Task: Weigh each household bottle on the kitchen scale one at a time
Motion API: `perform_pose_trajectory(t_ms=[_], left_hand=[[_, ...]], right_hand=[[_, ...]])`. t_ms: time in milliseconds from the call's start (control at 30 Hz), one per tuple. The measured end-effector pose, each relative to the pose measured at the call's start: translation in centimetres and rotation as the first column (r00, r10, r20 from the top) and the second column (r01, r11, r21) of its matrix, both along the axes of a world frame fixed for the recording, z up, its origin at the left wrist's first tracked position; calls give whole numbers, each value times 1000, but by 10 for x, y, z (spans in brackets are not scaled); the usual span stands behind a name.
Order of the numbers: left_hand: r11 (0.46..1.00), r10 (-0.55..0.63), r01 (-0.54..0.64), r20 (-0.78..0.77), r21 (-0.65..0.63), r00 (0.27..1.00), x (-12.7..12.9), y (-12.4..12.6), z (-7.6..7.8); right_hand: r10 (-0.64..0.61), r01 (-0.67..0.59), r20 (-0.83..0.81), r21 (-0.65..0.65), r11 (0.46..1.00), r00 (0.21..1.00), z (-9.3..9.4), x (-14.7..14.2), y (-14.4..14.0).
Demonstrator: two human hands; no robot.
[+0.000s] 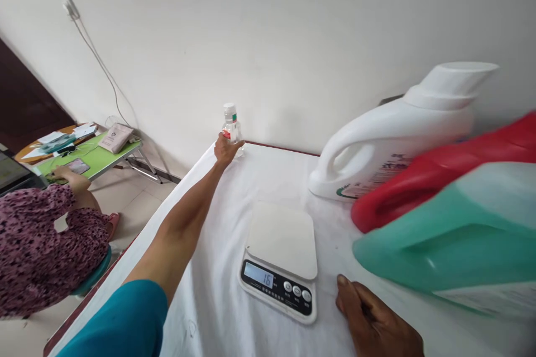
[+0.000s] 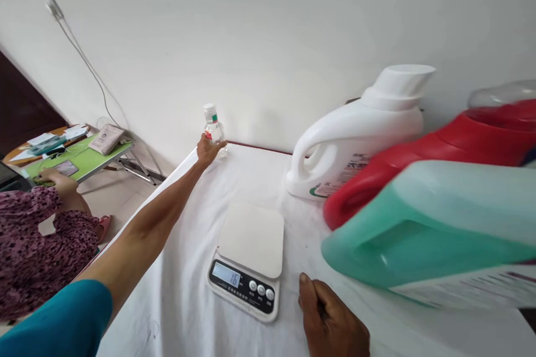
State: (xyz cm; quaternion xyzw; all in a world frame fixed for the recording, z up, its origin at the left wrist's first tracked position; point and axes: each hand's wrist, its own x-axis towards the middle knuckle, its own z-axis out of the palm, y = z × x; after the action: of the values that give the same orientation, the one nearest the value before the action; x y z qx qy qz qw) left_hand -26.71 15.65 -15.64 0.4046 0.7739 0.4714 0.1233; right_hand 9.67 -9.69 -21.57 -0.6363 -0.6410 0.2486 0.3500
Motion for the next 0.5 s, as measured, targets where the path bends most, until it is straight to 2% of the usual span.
perform_pose_trajectory(t_ms=[100, 200, 367, 433, 500], left_hand=[[995, -85, 85, 1, 55, 996, 4, -37, 8], [970, -208, 211, -36, 121, 977, 17, -85, 27], [891, -438, 441, -48, 107, 898, 64, -170, 66], [847, -522, 522, -26, 99, 852, 86, -195, 72], [806, -586, 583, -1, 101, 811, 105, -213, 71]], right_hand=[[25, -25, -25, 23, 999, 999, 9, -8, -2], [22, -20, -43, 32, 999, 999, 15, -12, -1], [28, -24, -76, 49, 999, 997, 16, -16, 0], [34, -30, -80, 53, 998, 996, 16, -17, 0], [42, -37, -81, 61, 997, 996, 16, -17, 0]])
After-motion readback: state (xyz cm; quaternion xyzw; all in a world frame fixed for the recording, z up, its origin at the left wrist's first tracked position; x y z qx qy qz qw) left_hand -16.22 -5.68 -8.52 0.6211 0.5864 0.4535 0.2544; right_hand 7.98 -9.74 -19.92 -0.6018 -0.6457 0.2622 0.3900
